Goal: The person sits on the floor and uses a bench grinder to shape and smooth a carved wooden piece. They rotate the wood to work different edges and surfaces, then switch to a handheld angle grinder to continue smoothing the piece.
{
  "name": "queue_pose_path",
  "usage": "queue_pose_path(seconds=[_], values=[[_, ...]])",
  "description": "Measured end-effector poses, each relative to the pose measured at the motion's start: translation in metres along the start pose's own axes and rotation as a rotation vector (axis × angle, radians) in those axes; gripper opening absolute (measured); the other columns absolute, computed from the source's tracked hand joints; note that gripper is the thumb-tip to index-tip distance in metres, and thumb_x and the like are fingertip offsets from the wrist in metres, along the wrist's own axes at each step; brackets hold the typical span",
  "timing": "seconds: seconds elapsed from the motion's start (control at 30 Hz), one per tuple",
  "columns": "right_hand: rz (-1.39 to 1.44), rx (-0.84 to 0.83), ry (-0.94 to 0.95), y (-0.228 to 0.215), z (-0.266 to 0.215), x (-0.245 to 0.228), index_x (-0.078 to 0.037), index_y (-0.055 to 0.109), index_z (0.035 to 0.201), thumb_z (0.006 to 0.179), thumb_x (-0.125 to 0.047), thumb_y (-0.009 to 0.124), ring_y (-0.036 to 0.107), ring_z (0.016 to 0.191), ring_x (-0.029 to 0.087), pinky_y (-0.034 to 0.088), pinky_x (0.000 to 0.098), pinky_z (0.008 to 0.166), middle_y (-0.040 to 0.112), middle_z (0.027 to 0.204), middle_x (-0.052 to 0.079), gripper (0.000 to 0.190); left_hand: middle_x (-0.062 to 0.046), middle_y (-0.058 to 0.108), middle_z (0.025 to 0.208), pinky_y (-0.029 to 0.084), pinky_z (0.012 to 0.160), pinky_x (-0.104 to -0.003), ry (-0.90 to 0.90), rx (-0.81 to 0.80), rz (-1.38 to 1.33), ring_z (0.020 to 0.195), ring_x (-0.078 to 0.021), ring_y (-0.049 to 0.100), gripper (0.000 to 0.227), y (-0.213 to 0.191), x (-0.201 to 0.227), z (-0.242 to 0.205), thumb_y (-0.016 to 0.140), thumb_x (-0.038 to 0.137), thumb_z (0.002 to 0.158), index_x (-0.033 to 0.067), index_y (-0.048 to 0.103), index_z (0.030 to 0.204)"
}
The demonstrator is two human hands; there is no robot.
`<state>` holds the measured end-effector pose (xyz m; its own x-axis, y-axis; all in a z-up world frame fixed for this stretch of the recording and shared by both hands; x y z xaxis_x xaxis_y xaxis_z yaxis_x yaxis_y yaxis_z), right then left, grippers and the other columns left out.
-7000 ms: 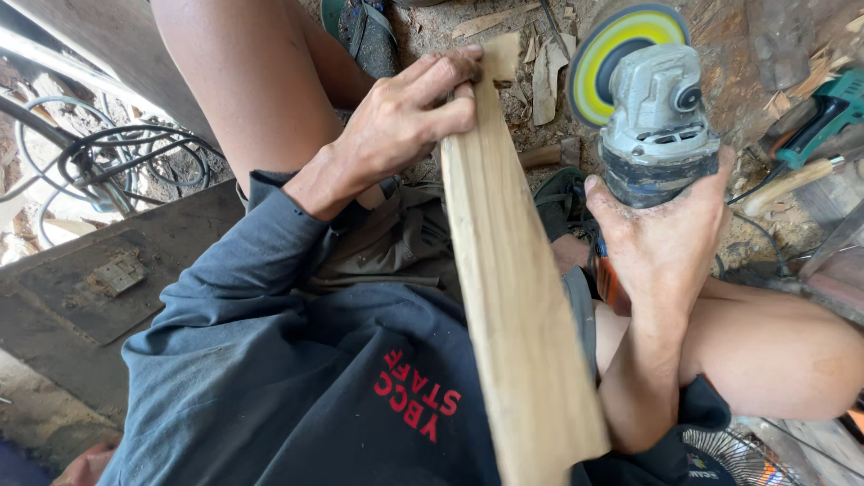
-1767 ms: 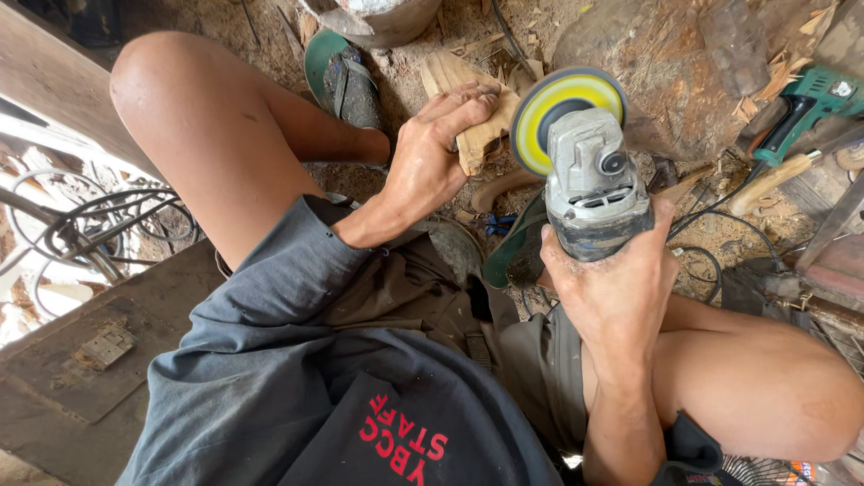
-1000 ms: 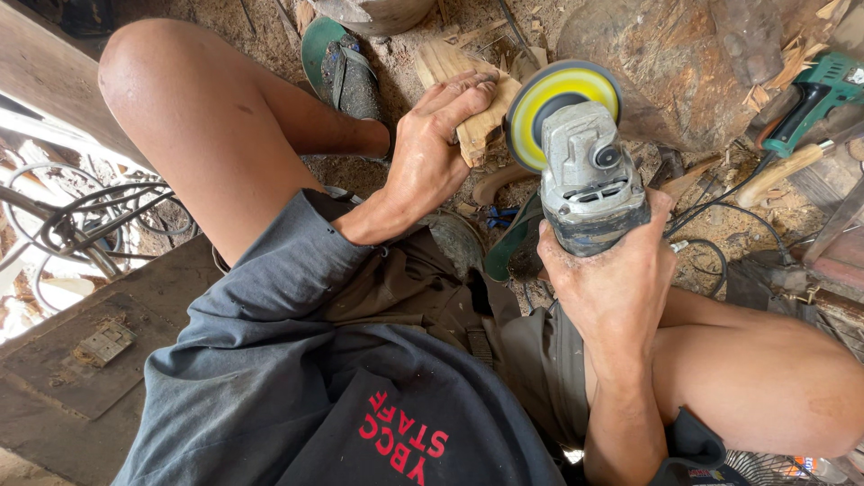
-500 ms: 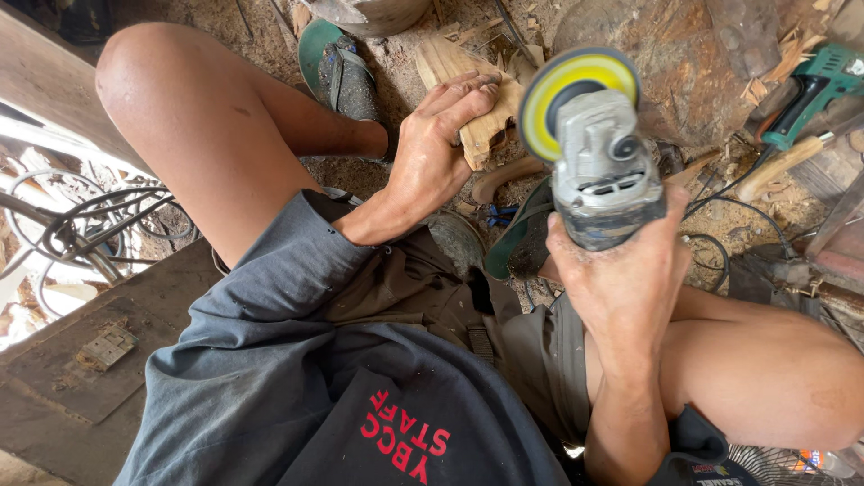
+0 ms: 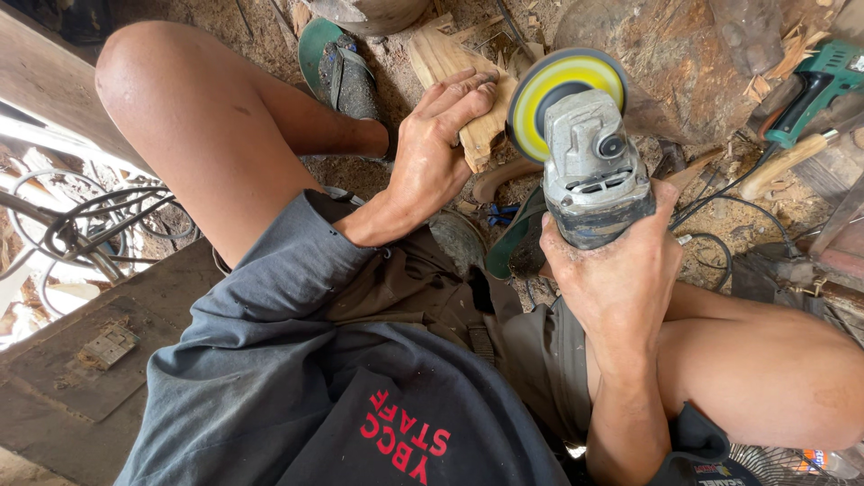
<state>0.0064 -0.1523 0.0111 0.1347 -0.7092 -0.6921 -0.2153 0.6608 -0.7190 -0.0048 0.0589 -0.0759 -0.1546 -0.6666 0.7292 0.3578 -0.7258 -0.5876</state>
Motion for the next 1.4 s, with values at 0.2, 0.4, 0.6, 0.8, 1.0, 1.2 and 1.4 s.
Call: queue_pose_path(seconds=[0.2, 0.4, 0.6, 0.8, 1.0, 1.2, 1.4], values=[[-0.003, -0.004, 0.000, 0.000, -0.001, -0.002, 0.003, 0.049, 0.125, 0.084, -0.019, 0.090, 0.077, 0.099, 0.034, 0.059, 0.0427, 0.085, 0.076, 0.104, 0.021, 0.062, -0.013, 0.068, 0.135, 0.053, 0.112, -0.044, -0.022, -0.002, -0.002, 0.135, -0.0364, 0.060, 0.035, -0.002, 0.001, 0.000, 0.082, 0.014, 0.091, 0.0032, 0.067, 0.121], [-0.003, 0.007, 0.004, 0.000, -0.002, 0.004, 0.003, 0.049, 0.126, 0.085, -0.019, 0.091, 0.078, 0.099, 0.033, 0.060, 0.0423, 0.087, 0.076, 0.105, 0.020, 0.063, -0.014, 0.068, 0.134, 0.053, 0.110, -0.043, -0.058, 0.007, -0.011, 0.132, -0.0353, 0.061, 0.036, -0.007, 0.002, 0.001, 0.083, 0.015, 0.091, 0.0025, 0.067, 0.121], [0.002, 0.076, -0.032, -0.014, 0.000, 0.012, 0.006, 0.044, 0.129, 0.088, -0.017, 0.093, 0.077, 0.102, 0.031, 0.059, 0.0424, 0.091, 0.074, 0.112, 0.021, 0.068, -0.013, 0.069, 0.135, 0.053, 0.112, -0.042, -0.047, 0.022, -0.008, 0.133, -0.0338, 0.062, 0.039, -0.008, 0.001, 0.001, 0.081, 0.011, 0.091, 0.0027, 0.067, 0.126], [0.040, 0.014, -0.025, -0.008, -0.001, 0.010, 0.006, 0.046, 0.132, 0.088, -0.017, 0.092, 0.078, 0.104, 0.030, 0.059, 0.0416, 0.093, 0.076, 0.110, 0.020, 0.068, -0.013, 0.069, 0.133, 0.053, 0.110, -0.043, -0.050, 0.008, -0.012, 0.131, -0.0350, 0.062, 0.039, -0.003, 0.001, 0.001, 0.083, 0.014, 0.090, 0.0024, 0.068, 0.123], [0.014, -0.015, 0.008, -0.004, 0.002, 0.005, 0.008, 0.047, 0.133, 0.083, -0.018, 0.091, 0.078, 0.101, 0.032, 0.059, 0.0418, 0.090, 0.076, 0.109, 0.021, 0.071, -0.013, 0.069, 0.134, 0.053, 0.112, -0.043, -0.041, 0.025, -0.014, 0.133, -0.0343, 0.062, 0.038, -0.005, 0.001, 0.002, 0.083, 0.014, 0.091, 0.0024, 0.068, 0.124], [0.037, -0.006, 0.002, -0.006, 0.002, 0.013, 0.007, 0.049, 0.130, 0.083, -0.017, 0.092, 0.076, 0.103, 0.031, 0.057, 0.0408, 0.093, 0.075, 0.113, 0.021, 0.068, -0.014, 0.069, 0.133, 0.054, 0.111, -0.043, -0.028, 0.027, -0.024, 0.131, -0.0349, 0.064, 0.035, -0.008, -0.002, 0.001, 0.082, 0.015, 0.093, 0.0026, 0.068, 0.123], [0.113, 0.004, -0.035, -0.016, 0.004, 0.021, 0.005, 0.049, 0.126, 0.089, -0.016, 0.092, 0.076, 0.103, 0.027, 0.057, 0.0392, 0.100, 0.074, 0.114, 0.019, 0.060, -0.016, 0.069, 0.131, 0.056, 0.105, -0.041, -0.055, 0.036, -0.057, 0.124, -0.0360, 0.067, 0.035, -0.010, -0.005, 0.002, 0.081, 0.015, 0.094, 0.0034, 0.067, 0.124]])
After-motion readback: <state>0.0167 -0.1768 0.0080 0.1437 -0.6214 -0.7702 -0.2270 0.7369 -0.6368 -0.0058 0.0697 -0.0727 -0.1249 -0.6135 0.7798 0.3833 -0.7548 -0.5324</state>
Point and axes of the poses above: each hand's wrist, its own z-axis towards the middle knuckle, its own y-axis out of the palm, x = y × z, the point moved 6 cm from there along z, towards the middle knuckle
